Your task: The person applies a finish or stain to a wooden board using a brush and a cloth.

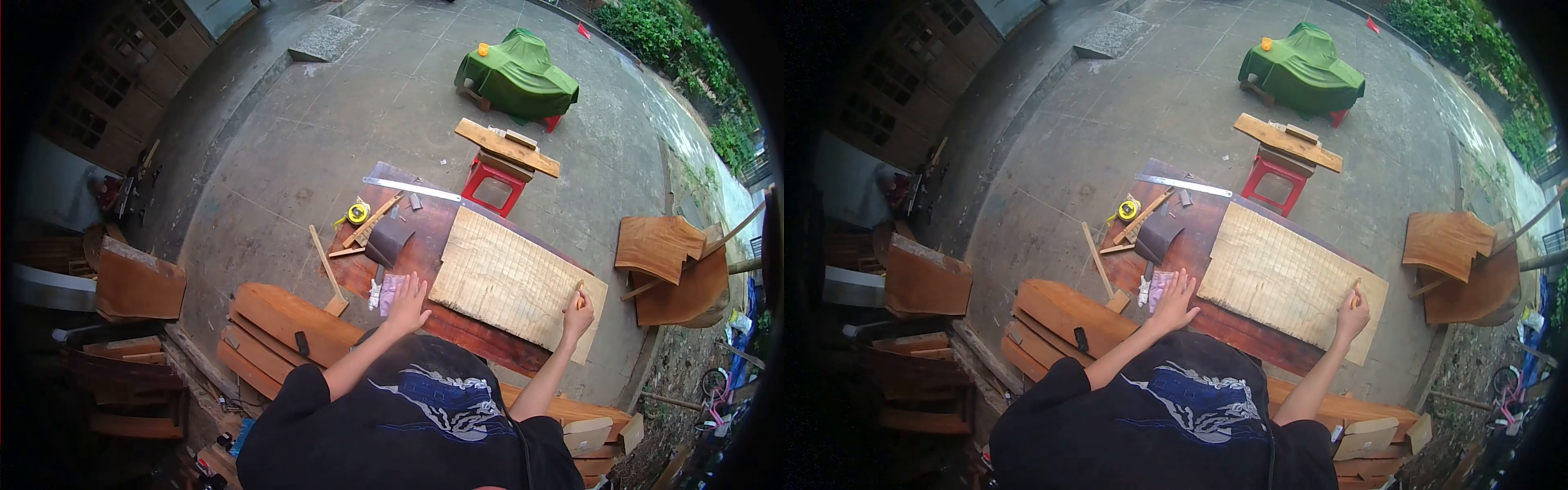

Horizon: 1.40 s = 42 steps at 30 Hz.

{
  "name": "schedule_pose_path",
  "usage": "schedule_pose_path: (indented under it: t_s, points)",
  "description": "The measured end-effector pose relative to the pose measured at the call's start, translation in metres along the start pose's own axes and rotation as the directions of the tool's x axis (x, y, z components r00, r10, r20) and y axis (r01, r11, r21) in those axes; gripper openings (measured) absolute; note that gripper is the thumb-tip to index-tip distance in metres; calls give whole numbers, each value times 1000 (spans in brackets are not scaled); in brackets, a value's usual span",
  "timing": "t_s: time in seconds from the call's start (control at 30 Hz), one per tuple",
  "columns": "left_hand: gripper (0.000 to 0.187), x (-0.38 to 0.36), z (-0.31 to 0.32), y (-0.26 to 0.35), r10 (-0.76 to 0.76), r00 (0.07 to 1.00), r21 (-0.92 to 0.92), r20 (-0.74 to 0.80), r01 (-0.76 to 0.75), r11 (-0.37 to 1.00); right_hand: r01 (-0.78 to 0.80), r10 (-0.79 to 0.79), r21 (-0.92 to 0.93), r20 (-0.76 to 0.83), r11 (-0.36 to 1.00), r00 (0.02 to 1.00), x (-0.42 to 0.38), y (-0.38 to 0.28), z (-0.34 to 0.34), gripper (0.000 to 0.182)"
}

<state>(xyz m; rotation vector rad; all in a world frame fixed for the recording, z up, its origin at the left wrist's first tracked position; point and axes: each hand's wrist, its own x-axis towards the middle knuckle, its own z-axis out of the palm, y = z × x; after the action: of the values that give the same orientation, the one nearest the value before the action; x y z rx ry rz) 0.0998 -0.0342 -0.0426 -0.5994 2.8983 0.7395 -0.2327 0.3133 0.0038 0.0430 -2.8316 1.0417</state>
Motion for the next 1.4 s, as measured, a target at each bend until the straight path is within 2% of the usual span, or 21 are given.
schedule_pose_path:
  t_s: [0.33, 0.63, 0.73, 0.83, 0.9, 0.97, 1.03, 1.07, 1.13, 1.17, 1.23, 1.3, 1.37, 1.4]
  points:
    - [91, 0, 0, 3, -22, 1000, 21, -6, 22, 1000, 120, -122, -43, -43, 992, 992, 7, 20, 12, 27]
    - [91, 1, -3, 6, -38, 999, 28, 8, 38, 999, 124, -129, -74, -63, 989, 990, 6, 22, 14, 27]
    - [91, 1, -3, 8, -48, 999, 31, 12, 48, 998, 124, -142, -213, -73, 969, 987, -3, -6, 13, 26]
    - [92, 1, -1, 9, -48, 999, 39, 16, 47, 998, 117, -111, -222, 40, 968, 993, -22, -58, 28, 30]
    - [94, 3, 1, 9, -48, 999, 55, 18, 47, 997, 227, -187, -270, 168, 936, 968, -37, -83, 49, 28]
    - [93, 3, -2, 13, -61, 998, 60, 34, 59, 996, 365, -340, -60, 254, 929, 906, -58, -110, 62, 25]
    - [93, 4, -5, 15, -73, 996, 59, 52, 70, 996, 143, -272, 262, 567, 954, 777, -67, -132, 49, 25]
    - [93, 5, -7, 15, -78, 995, 54, 61, 75, 996, -57, -290, 470, 630, 881, 721, -64, -122, 49, 25]
    - [93, 7, -9, 16, -84, 995, 24, 59, 83, 996, -140, -204, 432, 658, 891, 725, -36, -82, 27, 26]
    - [93, 8, -10, 16, -87, 995, 1, 48, 87, 996, -184, -112, 399, 614, 898, 782, -25, -79, 0, 26]
    - [93, 10, -13, 17, -59, 998, -30, 14, 60, 998, -247, 54, 318, 512, 915, 857, 8, -22, -33, 28]
    - [93, 11, -17, 18, 11, 1000, -37, -25, -12, 999, -275, 208, 174, 328, 945, 921, 26, 7, -49, 27]
    - [92, 13, -21, 22, 79, 997, -70, -17, -80, 994, -322, 322, -18, 107, 947, 941, 33, 18, -55, 25]
    - [91, 14, -22, 23, 113, 994, -85, -12, -113, 990, -174, 188, -256, 33, 951, 982, 30, 12, -43, 24]
